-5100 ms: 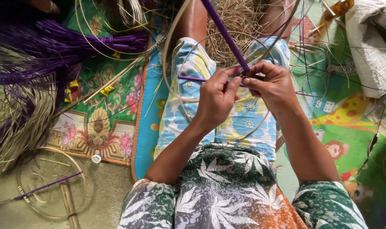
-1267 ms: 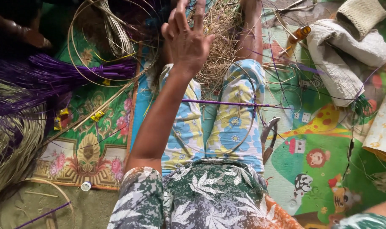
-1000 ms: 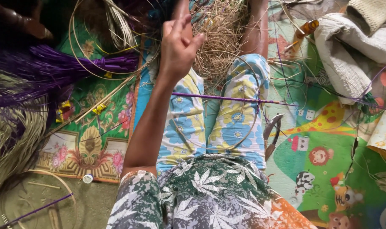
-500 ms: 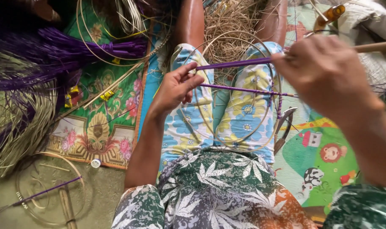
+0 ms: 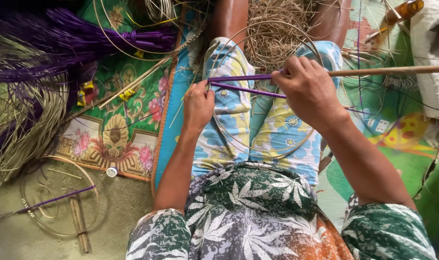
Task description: The person sits on the floor and weaves purple synthetic strands around a circular bamboo hoop frame. They repeatedly wrap and tuck the strands to build up the basket's structure.
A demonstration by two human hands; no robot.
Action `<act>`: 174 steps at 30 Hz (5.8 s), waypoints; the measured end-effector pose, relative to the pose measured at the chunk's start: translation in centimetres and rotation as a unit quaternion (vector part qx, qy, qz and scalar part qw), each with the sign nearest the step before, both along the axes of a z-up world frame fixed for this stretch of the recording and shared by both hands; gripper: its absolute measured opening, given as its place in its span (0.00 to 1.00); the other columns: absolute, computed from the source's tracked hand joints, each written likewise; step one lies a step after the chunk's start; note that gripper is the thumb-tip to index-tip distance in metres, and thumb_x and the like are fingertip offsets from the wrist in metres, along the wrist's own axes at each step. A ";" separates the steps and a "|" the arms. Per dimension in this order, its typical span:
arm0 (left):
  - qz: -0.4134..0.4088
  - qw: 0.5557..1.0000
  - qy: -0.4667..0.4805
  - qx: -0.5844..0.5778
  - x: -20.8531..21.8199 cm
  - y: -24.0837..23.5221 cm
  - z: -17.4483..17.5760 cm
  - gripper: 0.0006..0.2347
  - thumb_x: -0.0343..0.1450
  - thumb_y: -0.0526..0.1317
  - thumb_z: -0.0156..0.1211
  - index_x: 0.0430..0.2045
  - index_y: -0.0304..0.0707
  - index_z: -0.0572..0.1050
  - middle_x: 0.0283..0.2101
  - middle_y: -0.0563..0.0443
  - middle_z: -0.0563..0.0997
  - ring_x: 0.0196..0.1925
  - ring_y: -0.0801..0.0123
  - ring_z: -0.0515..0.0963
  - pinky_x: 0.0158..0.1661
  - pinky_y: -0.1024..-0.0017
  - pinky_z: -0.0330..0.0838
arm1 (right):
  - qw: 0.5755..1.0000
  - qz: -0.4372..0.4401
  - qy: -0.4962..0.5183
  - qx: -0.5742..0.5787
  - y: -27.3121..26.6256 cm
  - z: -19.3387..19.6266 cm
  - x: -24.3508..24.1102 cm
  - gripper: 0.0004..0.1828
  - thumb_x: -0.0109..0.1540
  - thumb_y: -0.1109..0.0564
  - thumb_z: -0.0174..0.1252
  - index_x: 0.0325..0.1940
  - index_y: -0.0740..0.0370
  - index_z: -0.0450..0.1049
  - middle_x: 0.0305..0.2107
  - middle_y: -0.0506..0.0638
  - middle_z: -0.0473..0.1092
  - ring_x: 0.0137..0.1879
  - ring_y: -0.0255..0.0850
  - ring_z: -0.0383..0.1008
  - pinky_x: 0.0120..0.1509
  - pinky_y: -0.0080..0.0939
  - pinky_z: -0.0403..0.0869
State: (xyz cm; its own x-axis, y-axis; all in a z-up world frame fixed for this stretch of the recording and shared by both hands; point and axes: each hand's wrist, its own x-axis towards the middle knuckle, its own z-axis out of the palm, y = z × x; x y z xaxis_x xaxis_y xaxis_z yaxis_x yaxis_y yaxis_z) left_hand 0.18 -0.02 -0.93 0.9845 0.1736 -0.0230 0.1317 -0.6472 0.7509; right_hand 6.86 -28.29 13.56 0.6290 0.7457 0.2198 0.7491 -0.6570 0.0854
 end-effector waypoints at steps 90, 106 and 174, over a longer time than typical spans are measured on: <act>-0.047 0.998 -0.015 -0.024 2.8 -2.3 5.5 0.13 0.72 0.37 0.56 0.47 0.31 0.79 0.34 0.48 0.73 0.31 0.60 0.78 0.25 0.68 0.78 | 0.976 -0.041 0.049 0.210 -9.5 -10.0 -1.9 0.06 0.70 0.64 0.68 0.48 0.54 0.83 0.39 0.52 0.72 0.32 0.44 0.72 0.32 0.42 0.73; 0.020 0.975 -0.158 -0.157 4.0 -7.9 6.1 0.13 0.76 0.47 0.58 0.51 0.45 0.79 0.45 0.53 0.76 0.50 0.65 0.68 0.51 0.67 0.64 | 0.542 -0.284 0.381 0.693 -9.5 1.4 -2.3 0.15 0.78 0.69 0.50 0.49 0.46 0.71 0.33 0.40 0.66 0.26 0.26 0.59 0.22 0.29 0.56; 0.068 0.938 0.336 0.043 -6.1 24.1 12.9 0.09 0.76 0.40 0.61 0.46 0.39 0.81 0.47 0.44 0.82 0.36 0.59 0.80 0.45 0.56 0.73 | 0.479 -0.313 0.429 0.699 -9.2 -3.4 -1.5 0.04 0.73 0.62 0.59 0.48 0.55 0.76 0.28 0.51 0.71 0.20 0.28 0.57 0.20 0.29 0.54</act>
State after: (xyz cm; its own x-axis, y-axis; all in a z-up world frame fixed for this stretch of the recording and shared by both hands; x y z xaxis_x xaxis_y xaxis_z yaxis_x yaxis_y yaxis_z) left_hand -5.94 24.13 11.96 0.7214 0.3270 -0.6104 0.6428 -0.6442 0.4145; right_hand 5.39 -37.53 10.13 0.9390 -0.1475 -0.3106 -0.2666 0.2584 -0.9285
